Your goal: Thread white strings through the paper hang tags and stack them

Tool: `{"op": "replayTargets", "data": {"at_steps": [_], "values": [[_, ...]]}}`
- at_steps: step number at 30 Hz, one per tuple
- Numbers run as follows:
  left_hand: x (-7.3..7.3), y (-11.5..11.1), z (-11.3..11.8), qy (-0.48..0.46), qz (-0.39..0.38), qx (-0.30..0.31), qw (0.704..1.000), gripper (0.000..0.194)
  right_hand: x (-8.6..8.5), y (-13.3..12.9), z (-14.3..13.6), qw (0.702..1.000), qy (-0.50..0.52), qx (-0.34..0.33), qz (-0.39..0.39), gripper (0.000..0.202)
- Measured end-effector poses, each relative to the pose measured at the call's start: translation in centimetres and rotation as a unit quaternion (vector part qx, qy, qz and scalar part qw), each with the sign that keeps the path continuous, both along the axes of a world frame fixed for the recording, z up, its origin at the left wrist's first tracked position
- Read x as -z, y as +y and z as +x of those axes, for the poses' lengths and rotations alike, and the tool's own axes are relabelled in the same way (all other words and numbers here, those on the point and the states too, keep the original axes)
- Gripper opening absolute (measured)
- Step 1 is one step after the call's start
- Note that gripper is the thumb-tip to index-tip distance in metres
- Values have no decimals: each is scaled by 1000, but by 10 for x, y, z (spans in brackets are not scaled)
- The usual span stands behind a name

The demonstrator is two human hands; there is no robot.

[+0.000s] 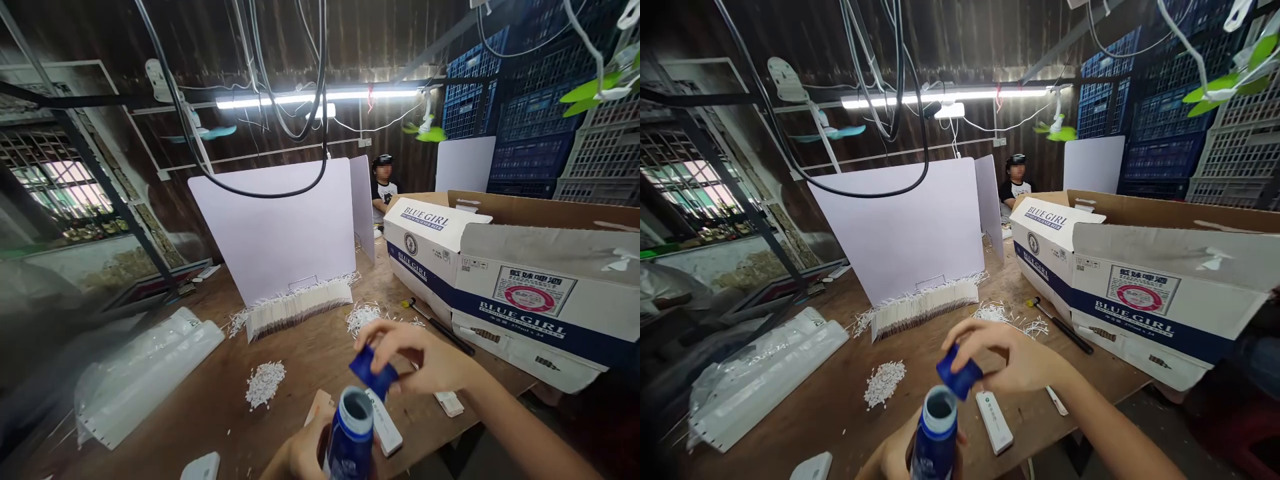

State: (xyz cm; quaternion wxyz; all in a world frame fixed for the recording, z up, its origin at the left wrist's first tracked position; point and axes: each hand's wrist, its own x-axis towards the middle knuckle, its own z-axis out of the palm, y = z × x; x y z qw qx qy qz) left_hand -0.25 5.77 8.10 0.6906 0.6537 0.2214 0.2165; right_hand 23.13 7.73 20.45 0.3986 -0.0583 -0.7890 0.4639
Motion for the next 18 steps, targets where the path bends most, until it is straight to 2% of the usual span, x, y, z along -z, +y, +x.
{"op": "replayTargets", "data": {"at_steps": [2,3,5,7,10,13,18], "values": [[-13,-6,-2,-50,-11,-23,998,89,11,6,3,990,75,68,-100,36],[-21,-9,-2,-73,-3,-54,996,80,17,9,4,977,116,106,-144,39],[-39,-12,-3,-89,39,-129,987,64,31,15,7,941,181,182,-222,42],[-56,-13,-3,-56,109,-195,973,59,47,19,11,903,217,232,-289,41],[-75,-14,-4,12,231,-278,932,56,72,20,19,861,254,259,-357,41],[-87,-18,-6,63,314,-330,888,52,99,16,27,835,268,266,-400,40],[-97,-21,-8,47,424,-325,844,52,152,9,29,828,236,272,-429,48]]}}
